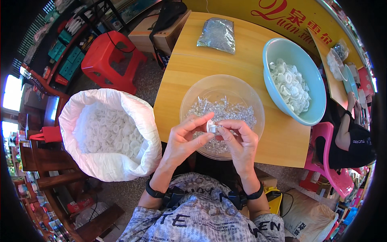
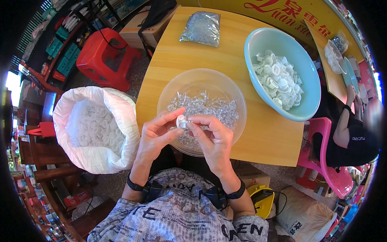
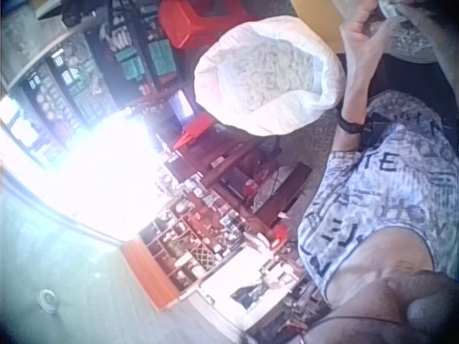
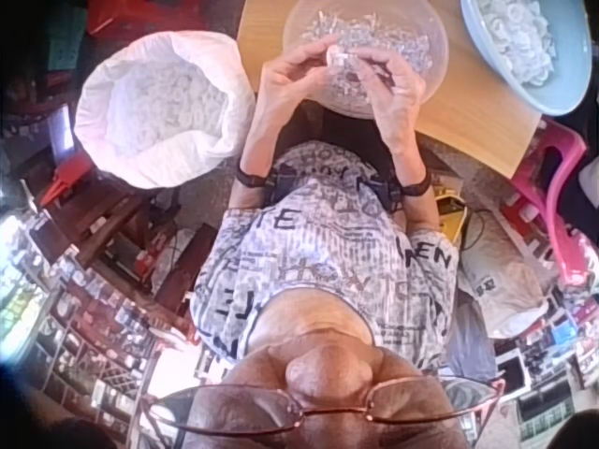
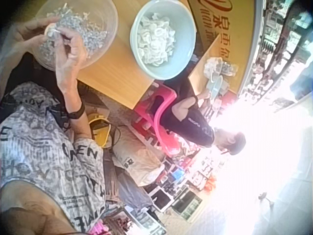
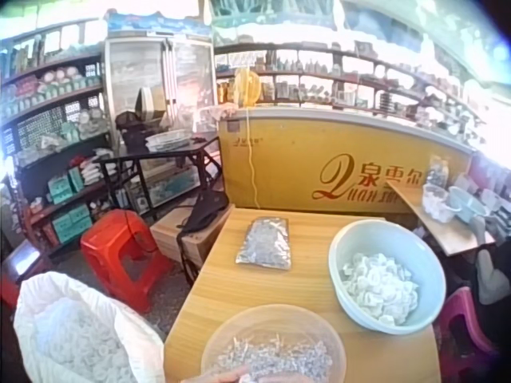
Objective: Assembling small white plastic components by hand on a table.
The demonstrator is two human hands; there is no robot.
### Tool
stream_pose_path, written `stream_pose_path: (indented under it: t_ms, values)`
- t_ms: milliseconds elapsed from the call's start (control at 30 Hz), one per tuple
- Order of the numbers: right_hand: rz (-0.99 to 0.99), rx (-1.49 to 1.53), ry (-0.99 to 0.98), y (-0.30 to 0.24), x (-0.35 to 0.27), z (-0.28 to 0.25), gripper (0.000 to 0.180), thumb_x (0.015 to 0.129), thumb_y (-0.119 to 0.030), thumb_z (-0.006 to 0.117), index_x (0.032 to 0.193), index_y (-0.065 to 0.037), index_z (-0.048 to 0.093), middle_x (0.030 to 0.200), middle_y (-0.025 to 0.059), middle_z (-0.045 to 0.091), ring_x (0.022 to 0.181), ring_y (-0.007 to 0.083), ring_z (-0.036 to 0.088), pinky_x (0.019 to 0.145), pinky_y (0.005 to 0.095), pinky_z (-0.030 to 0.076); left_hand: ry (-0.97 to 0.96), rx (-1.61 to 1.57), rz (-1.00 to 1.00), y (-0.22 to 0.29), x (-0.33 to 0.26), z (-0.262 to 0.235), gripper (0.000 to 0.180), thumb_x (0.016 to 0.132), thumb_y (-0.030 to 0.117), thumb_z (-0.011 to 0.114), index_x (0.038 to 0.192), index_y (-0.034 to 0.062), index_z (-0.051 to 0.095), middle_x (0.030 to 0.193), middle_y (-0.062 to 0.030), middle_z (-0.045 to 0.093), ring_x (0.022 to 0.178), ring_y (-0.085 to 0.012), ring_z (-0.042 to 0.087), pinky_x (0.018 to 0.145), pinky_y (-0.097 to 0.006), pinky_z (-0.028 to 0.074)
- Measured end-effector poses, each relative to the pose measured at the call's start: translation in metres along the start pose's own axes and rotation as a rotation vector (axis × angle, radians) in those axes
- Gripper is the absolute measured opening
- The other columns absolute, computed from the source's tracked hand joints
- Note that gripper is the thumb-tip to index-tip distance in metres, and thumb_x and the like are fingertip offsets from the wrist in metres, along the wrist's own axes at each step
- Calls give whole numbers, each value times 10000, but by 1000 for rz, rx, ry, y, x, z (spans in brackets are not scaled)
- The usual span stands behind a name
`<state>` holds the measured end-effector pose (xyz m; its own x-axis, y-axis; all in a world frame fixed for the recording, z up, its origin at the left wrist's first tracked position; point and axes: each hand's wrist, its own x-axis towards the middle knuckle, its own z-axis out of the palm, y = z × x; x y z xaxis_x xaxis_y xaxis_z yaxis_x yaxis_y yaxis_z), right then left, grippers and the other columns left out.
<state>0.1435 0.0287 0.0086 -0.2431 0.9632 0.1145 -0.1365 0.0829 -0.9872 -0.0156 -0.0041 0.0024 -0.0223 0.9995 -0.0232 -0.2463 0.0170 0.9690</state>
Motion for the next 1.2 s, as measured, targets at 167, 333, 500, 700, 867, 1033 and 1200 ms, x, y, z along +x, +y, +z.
stream_pose_path:
  t_ms: [167, 333, 500, 700, 867, 1033, 1200]
  values:
    - [26, 98, -25, -1, -1, -3, 93, 876, 15, 602, 965, 28, 624, 988, 108, 643, 841, 127, 625, 725, 250, 551, -19, -90, 5, -5, 0, 0, 440, 820, -8, 667, 1248, 31, 569, 1014, -25, 531, 1027, -127, 536, 927, -268, 451]
    - [25, 68, -53, -3, -2, -3, 112, 890, 7, 582, 989, 31, 629, 996, 113, 637, 857, 145, 634, 737, 258, 556, -42, -148, 21, -7, -1, -3, 439, 817, -31, 654, 1243, 32, 568, 1200, -99, 553, 1129, -175, 522, 941, -305, 478]
    - [40, 86, -52, -4, -3, -5, 109, 894, 2, 579, 984, 28, 635, 998, 113, 637, 860, 148, 636, 742, 263, 556, -41, -87, 43, -5, -2, -2, 477, 772, -70, 671, 1228, 34, 577, 1213, -143, 567, 1113, -206, 555, 917, -316, 503]
    - [-90, -117, -68, -2, -3, -6, 105, 883, 4, 595, 978, 27, 634, 974, 104, 641, 847, 132, 628, 727, 249, 542, -44, -2, 132, -8, -3, 2, 484, 763, -99, 666, 1222, 29, 577, 1201, -149, 563, 1077, -197, 576, 883, -301, 531]
    - [-14, -15, -19, -6, 2, -5, 88, 868, 2, 616, 949, 24, 641, 933, 91, 654, 803, 123, 628, 693, 232, 525, -50, 2, 111, 4, -6, 3, 540, 761, -35, 707, 1269, 45, 545, 1233, -109, 537, 1060, -182, 578, 867, -291, 530]
    - [-274, -554, 481, -38, 56, -80, 88, 879, -45, 611, 929, 13, 653, 852, 54, 648, 689, 101, 608, 642, 227, 510, 525, 555, 370, 42, -40, -41, 460, 848, 134, 643, 1274, 17, 515, 1256, -115, 541, 1011, -161, 577, 795, -282, 515]
    - [-387, -1017, 624, -44, 105, -170, 109, 857, -70, 631, 944, -9, 657, 850, 54, 662, 738, 119, 618, 672, 257, 501, 837, 867, 151, 42, -64, -133, 332, 896, 122, 574, 1215, 31, 570, 1191, -75, 583, 997, -155, 560, 806, -269, 461]
